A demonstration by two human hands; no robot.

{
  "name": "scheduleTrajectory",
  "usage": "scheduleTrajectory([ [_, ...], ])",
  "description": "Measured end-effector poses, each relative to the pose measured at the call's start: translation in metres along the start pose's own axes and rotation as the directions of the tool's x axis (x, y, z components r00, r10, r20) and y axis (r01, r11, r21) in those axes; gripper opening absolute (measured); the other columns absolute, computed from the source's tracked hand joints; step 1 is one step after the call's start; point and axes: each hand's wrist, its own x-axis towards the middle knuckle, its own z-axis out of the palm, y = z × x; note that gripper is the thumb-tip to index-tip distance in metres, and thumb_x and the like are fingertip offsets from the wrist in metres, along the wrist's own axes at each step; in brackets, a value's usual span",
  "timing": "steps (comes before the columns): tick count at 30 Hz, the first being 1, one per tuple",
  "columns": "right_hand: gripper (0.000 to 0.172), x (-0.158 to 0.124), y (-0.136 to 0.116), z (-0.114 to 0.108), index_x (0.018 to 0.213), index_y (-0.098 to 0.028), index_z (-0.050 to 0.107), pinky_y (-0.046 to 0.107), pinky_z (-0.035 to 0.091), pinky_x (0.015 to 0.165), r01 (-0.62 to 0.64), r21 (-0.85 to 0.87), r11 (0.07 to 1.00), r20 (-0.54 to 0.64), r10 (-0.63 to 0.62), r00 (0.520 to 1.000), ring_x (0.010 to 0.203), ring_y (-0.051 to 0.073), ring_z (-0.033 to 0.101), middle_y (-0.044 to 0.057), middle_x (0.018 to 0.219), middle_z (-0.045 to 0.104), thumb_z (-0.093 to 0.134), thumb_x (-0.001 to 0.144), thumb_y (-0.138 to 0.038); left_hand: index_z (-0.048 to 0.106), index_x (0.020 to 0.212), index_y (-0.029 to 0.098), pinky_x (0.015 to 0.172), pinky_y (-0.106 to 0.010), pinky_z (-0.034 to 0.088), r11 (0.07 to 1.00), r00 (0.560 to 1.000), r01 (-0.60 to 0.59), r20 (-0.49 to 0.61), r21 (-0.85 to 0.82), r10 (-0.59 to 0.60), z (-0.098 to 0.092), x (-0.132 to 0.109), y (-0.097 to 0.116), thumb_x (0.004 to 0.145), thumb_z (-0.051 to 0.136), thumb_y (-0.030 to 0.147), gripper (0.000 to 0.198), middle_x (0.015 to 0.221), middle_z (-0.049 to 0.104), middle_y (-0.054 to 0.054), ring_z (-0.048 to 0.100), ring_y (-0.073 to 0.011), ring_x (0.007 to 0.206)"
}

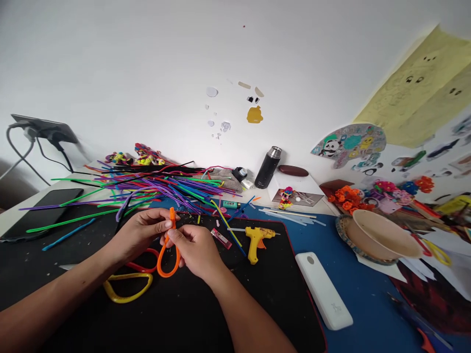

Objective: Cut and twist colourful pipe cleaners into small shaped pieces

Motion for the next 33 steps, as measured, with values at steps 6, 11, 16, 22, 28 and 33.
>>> scheduleTrajectory([
  [6, 0.046, 0.0, 0.0009, 0.0007, 0.077, -0.019, 0.071, 0.02, 0.034, 0.042, 0.028, -0.016, 0.999, 0.016, -0.028, 0.999, 0.043, 0.008, 0.049, -0.002, 0.066, 0.065, 0.065, 0.096, -0.061, 0.078, 0.078, 0.015, 0.051, -0.023, 0.052, 1.0, 1.0, -0.002, 0.026, 0.011, 0.002, -0.0026, -0.0001, -0.0035, 0.071, 0.096, 0.039, 0.031, 0.065, 0.07, -0.004, 0.065, -0.0142, 0.052],
  [11, 0.044, -0.0004, 0.0061, -0.0002, 0.086, -0.018, 0.077, 0.021, 0.039, 0.048, 0.1, -0.109, 0.989, 0.011, -0.099, 0.995, 0.047, 0.008, 0.052, 0.0, 0.074, 0.071, 0.061, 0.101, -0.057, 0.077, 0.074, 0.015, 0.052, -0.024, 0.052, 1.0, 1.0, -0.003, -0.023, -0.007, 0.003, -0.0052, 0.0008, -0.0075, 0.067, 0.098, 0.039, 0.033, 0.066, 0.069, -0.004, 0.062, -0.0135, 0.054],
  [16, 0.041, -0.0028, 0.005, -0.0004, 0.092, -0.019, 0.081, 0.023, 0.035, 0.052, 0.107, -0.285, 0.953, -0.033, -0.122, 0.992, 0.052, 0.011, 0.052, -0.002, 0.061, 0.063, 0.06, 0.103, -0.052, 0.077, 0.072, 0.015, 0.051, -0.021, 0.05, 0.999, 0.998, 0.016, -0.062, -0.031, -0.018, -0.0046, 0.0015, -0.0071, 0.061, 0.101, 0.037, 0.034, 0.066, 0.068, -0.002, 0.058, -0.0114, 0.054],
  [22, 0.045, -0.0042, 0.0003, 0.0009, 0.084, -0.02, 0.079, 0.025, 0.036, 0.057, 0.167, -0.368, 0.915, -0.062, -0.203, 0.977, 0.061, 0.014, 0.057, 0.001, 0.068, 0.068, 0.059, 0.103, -0.055, 0.076, 0.073, 0.015, 0.043, -0.019, 0.044, 0.989, 0.996, 0.085, -0.013, -0.119, -0.087, -0.0051, -0.0005, -0.0029, 0.066, 0.098, 0.036, 0.032, 0.062, 0.066, -0.002, 0.054, -0.0099, 0.047],
  [28, 0.042, -0.0039, 0.0022, 0.002, 0.093, -0.02, 0.081, 0.025, 0.037, 0.059, 0.161, -0.399, 0.902, -0.065, -0.203, 0.977, 0.064, 0.014, 0.055, 0.001, 0.077, 0.07, 0.057, 0.105, -0.053, 0.075, 0.075, 0.015, 0.046, -0.02, 0.047, 0.995, 0.999, 0.041, -0.027, -0.086, -0.044, -0.0051, 0.0015, -0.0003, 0.068, 0.097, 0.036, 0.031, 0.063, 0.067, -0.002, 0.056, -0.0105, 0.05],
  [33, 0.034, -0.0035, 0.0044, 0.0034, 0.098, -0.022, 0.08, 0.025, 0.04, 0.064, 0.157, -0.41, 0.898, -0.046, -0.192, 0.98, 0.071, 0.014, 0.06, 0.003, 0.09, 0.073, 0.062, 0.103, -0.051, 0.075, 0.075, 0.017, 0.049, -0.022, 0.049, 1.0, 0.997, -0.012, -0.075, 0.016, 0.013, -0.0041, 0.0009, -0.0023, 0.07, 0.096, 0.039, 0.031, 0.064, 0.068, -0.002, 0.057, -0.0112, 0.051],
])
